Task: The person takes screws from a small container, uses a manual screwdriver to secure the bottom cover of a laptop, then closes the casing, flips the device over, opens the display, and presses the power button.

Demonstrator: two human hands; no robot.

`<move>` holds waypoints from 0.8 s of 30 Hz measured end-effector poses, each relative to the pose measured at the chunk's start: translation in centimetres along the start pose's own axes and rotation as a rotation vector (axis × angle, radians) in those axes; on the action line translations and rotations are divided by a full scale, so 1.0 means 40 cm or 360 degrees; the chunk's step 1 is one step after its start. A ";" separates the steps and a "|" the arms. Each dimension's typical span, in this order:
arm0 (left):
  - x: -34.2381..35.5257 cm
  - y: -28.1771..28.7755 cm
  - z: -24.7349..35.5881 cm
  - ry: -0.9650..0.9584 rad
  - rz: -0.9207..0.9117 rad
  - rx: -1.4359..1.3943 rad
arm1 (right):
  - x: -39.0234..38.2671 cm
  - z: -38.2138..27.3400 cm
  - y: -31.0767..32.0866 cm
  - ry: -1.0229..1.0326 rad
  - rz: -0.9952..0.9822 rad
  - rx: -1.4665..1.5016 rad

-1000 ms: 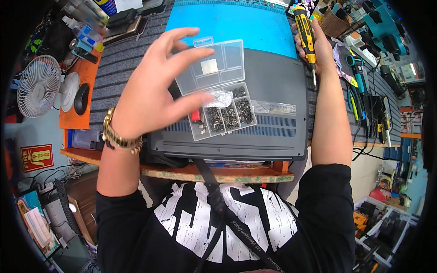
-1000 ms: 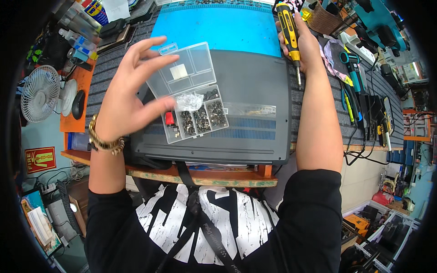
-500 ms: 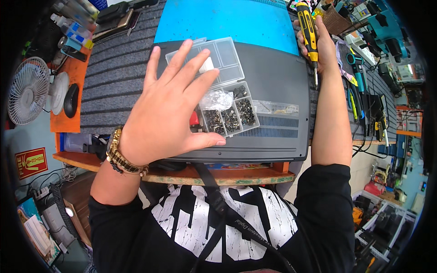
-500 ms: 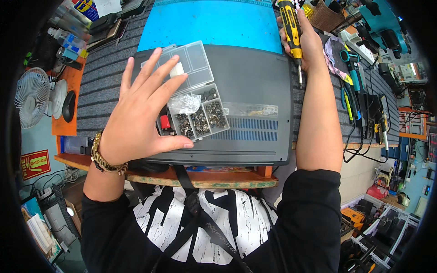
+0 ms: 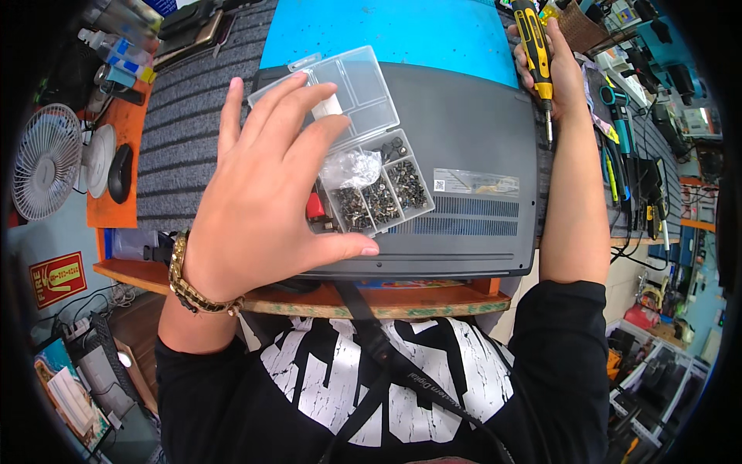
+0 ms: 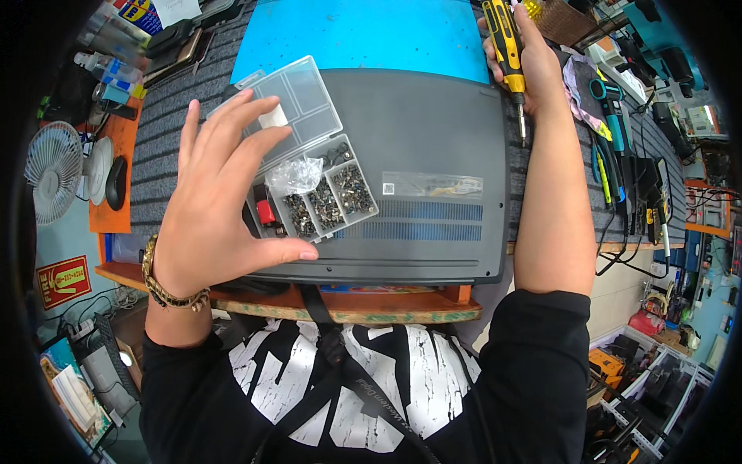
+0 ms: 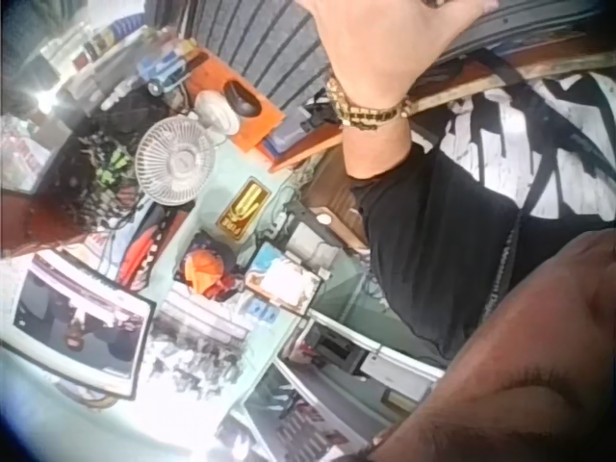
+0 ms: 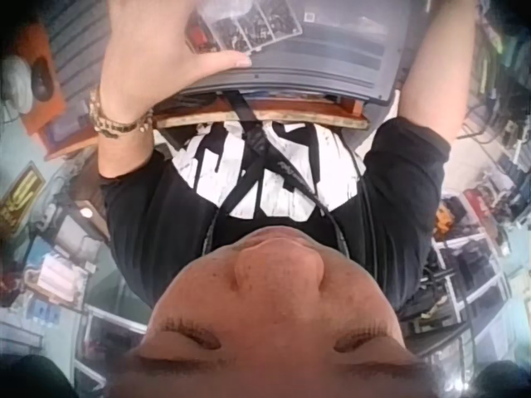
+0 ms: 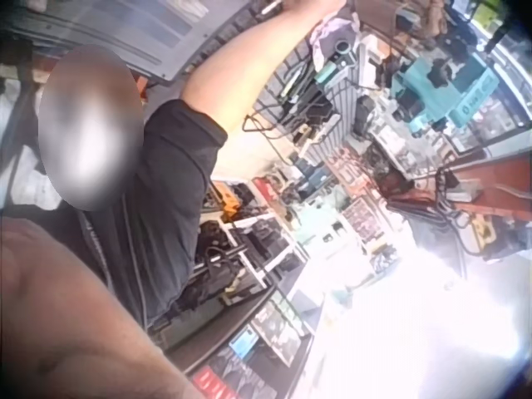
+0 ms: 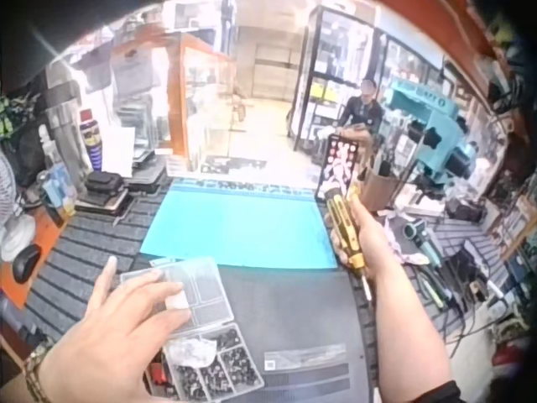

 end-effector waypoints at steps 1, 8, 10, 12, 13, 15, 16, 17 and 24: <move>0.003 0.006 0.008 -0.0014 0.0042 0.0009 | 0.000 0.001 0.001 0.0009 0.0000 -0.0012; 0.013 0.037 0.055 -0.0050 0.0268 0.0149 | 0.002 -0.003 0.003 0.0050 -0.0014 -0.0053; 0.014 0.042 0.061 -0.0104 0.0316 0.0154 | 0.001 -0.001 0.002 0.0043 -0.0010 -0.0054; 0.014 0.050 0.062 -0.0165 0.0349 0.0130 | -0.001 -0.001 0.002 0.0028 0.0005 -0.0051; 0.012 0.049 0.062 -0.0185 0.0304 0.0106 | -0.001 -0.002 -0.001 0.0031 0.0001 -0.0052; 0.007 0.052 0.064 -0.0234 0.0224 0.0049 | -0.003 -0.005 -0.005 0.0035 -0.0003 -0.0054; 0.007 0.044 0.066 -0.0264 0.0160 -0.0006 | -0.004 -0.007 -0.005 0.0044 0.0019 -0.0080; 0.008 0.035 0.069 -0.0300 0.0108 -0.0066 | -0.007 -0.008 -0.004 0.0052 0.0041 -0.0106; 0.013 0.003 0.057 -0.0259 0.0029 -0.0124 | -0.008 -0.013 -0.010 0.0059 0.0035 -0.0108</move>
Point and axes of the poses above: each hand's wrist, its own x-axis towards the middle knuckle, its own y-axis out of the back of the hand, z = x × y, the point moved 8 cm from there along x, towards the middle knuckle, and after that the axes turned 5 degrees about -x, right-handed, at the moved point
